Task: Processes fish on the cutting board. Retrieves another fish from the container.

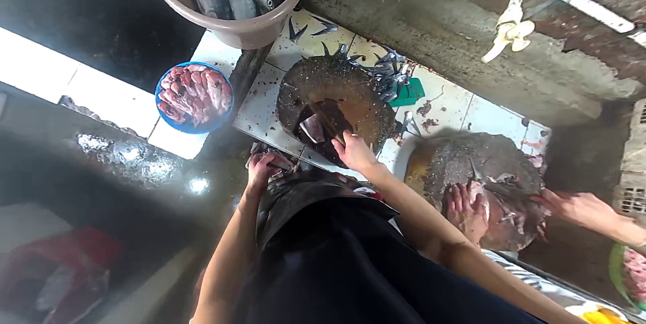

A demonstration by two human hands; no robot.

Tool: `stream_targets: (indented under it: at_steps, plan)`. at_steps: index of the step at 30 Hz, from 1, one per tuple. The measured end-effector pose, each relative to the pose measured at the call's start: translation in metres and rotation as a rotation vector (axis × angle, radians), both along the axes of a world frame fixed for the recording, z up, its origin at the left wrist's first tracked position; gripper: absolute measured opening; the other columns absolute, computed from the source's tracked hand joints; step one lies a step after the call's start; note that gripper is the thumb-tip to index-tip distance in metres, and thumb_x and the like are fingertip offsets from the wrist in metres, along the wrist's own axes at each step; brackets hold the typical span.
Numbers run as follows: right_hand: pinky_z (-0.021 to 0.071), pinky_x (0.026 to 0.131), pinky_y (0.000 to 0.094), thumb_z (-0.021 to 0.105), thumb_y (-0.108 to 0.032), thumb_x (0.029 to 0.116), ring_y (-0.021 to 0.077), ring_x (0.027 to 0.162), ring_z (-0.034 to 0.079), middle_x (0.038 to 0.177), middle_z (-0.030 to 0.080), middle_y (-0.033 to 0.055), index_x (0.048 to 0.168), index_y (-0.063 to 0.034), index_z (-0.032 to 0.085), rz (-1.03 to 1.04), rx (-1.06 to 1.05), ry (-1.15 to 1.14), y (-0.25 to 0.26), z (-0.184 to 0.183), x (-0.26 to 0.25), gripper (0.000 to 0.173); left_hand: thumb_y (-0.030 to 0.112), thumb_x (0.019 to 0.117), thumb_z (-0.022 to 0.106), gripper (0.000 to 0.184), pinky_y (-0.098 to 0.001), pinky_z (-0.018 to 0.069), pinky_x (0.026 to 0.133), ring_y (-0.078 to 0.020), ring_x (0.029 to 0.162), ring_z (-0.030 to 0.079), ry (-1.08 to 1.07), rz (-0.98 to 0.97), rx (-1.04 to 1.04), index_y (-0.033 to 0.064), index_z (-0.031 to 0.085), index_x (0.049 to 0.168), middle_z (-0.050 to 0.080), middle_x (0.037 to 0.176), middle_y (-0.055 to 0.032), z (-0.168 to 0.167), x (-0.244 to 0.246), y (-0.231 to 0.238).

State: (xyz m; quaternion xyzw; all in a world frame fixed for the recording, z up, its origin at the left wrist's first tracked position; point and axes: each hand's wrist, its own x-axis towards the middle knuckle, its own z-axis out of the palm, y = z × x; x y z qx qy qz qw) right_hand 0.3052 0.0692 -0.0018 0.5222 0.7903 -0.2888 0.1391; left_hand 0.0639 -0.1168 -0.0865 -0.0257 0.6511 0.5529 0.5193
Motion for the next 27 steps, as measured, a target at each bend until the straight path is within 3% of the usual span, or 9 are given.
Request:
stream_targets:
  at_steps: [4, 8, 10, 12, 14, 16, 19, 22, 27]
  plan:
    - [0.0568, 0.084, 0.0559, 0.046, -0.053, 0.1057, 0.0354, 0.094, 0.070, 0.095, 0.069, 0.0183, 0.121, -0.0034, 0.060, 0.152, -0.183, 0.089, -0.031, 0.009, -0.018, 0.054, 0.026, 0.1075, 0.032, 0.042, -0.0561, 0.0572, 0.092, -0.0386, 0.108, 0.068, -0.342, 0.071, 0.083, -0.0014, 0.053, 0.132, 0.066, 0.122, -0.0253, -0.028, -0.004, -0.027]
    - [0.0567, 0.086, 0.0553, 0.046, -0.056, 0.1050, 0.0348, 0.095, 0.071, 0.096, 0.070, 0.0184, 0.120, -0.0033, 0.063, 0.222, -0.218, 0.161, -0.046, 0.010, -0.031, 0.057, 0.062, 0.1073, 0.020, 0.072, -0.0544, 0.0581, 0.089, -0.0379, 0.104, 0.069, -0.435, 0.063, -0.064, 0.0045, 0.040, 0.145, 0.063, 0.124, -0.0258, -0.046, 0.001, -0.023]
    - [0.0569, 0.083, 0.0559, 0.048, -0.055, 0.1047, 0.0340, 0.090, 0.071, 0.092, 0.070, 0.0170, 0.118, -0.0038, 0.063, 0.179, -0.170, 0.192, -0.042, 0.013, -0.029, 0.055, 0.067, 0.1053, 0.019, 0.079, -0.0503, 0.0569, 0.091, -0.0357, 0.108, 0.067, -0.399, 0.066, -0.122, 0.0081, 0.032, 0.155, 0.059, 0.134, -0.0260, -0.060, 0.000, -0.021]
    - [0.0567, 0.081, 0.0588, 0.049, -0.056, 0.1043, 0.0355, 0.089, 0.071, 0.092, 0.070, 0.0182, 0.119, -0.0034, 0.063, 0.088, -0.112, 0.206, -0.034, 0.018, -0.018, 0.056, 0.066, 0.1061, 0.023, 0.076, -0.0514, 0.0531, 0.099, -0.0348, 0.123, 0.061, -0.359, 0.044, -0.156, 0.0122, 0.026, 0.159, 0.051, 0.148, -0.0226, -0.072, -0.003, -0.023]
    - [0.0566, 0.079, 0.0612, 0.052, -0.055, 0.1041, 0.0368, 0.086, 0.071, 0.090, 0.070, 0.0196, 0.120, -0.0018, 0.064, -0.021, -0.009, 0.251, -0.024, 0.023, -0.003, 0.057, 0.063, 0.1070, 0.028, 0.071, -0.0540, 0.0515, 0.101, -0.0345, 0.129, 0.058, -0.279, -0.035, -0.226, 0.0136, 0.030, 0.159, 0.049, 0.152, -0.0195, -0.079, -0.006, -0.027]
    - [0.0571, 0.076, 0.0589, 0.053, -0.052, 0.1048, 0.0341, 0.081, 0.070, 0.087, 0.068, 0.0180, 0.117, -0.0013, 0.065, -0.144, 0.091, 0.327, -0.015, 0.026, 0.014, 0.053, 0.056, 0.1086, 0.035, 0.065, -0.0533, 0.0546, 0.094, -0.0348, 0.120, 0.063, -0.178, -0.126, -0.315, 0.0091, 0.041, 0.153, 0.055, 0.146, -0.0206, -0.088, -0.010, -0.035]
    - [0.0589, 0.064, 0.0520, 0.049, -0.046, 0.1075, 0.0284, 0.065, 0.066, 0.079, 0.065, 0.0147, 0.125, -0.0021, 0.060, -0.363, 0.113, 0.448, 0.000, 0.027, 0.037, 0.048, 0.044, 0.1097, 0.044, 0.051, -0.0481, 0.0580, 0.079, -0.0296, 0.095, 0.070, 0.005, -0.271, -0.337, 0.0048, 0.055, 0.141, 0.067, 0.125, -0.0194, -0.088, -0.016, -0.037]
    - [0.0592, 0.060, 0.0480, 0.044, -0.047, 0.1088, 0.0264, 0.058, 0.064, 0.075, 0.063, 0.0131, 0.126, -0.0047, 0.059, -0.459, -0.105, 0.436, 0.008, 0.025, 0.036, 0.048, 0.034, 0.1072, 0.055, 0.042, -0.0425, 0.0608, 0.070, -0.0240, 0.083, 0.072, 0.129, -0.333, -0.248, 0.0034, 0.060, 0.134, 0.072, 0.113, -0.0150, -0.067, -0.016, -0.028]
    - [0.0578, 0.063, 0.0440, 0.044, -0.055, 0.1071, 0.0245, 0.062, 0.064, 0.080, 0.063, 0.0132, 0.129, -0.0050, 0.057, -0.157, -0.499, 0.192, 0.026, -0.003, 0.021, 0.056, 0.028, 0.1020, 0.059, 0.041, -0.0391, 0.0628, 0.070, -0.0228, 0.085, 0.074, 0.252, -0.433, 0.004, -0.0010, 0.062, 0.131, 0.075, 0.111, -0.0142, -0.015, -0.013, 0.012]
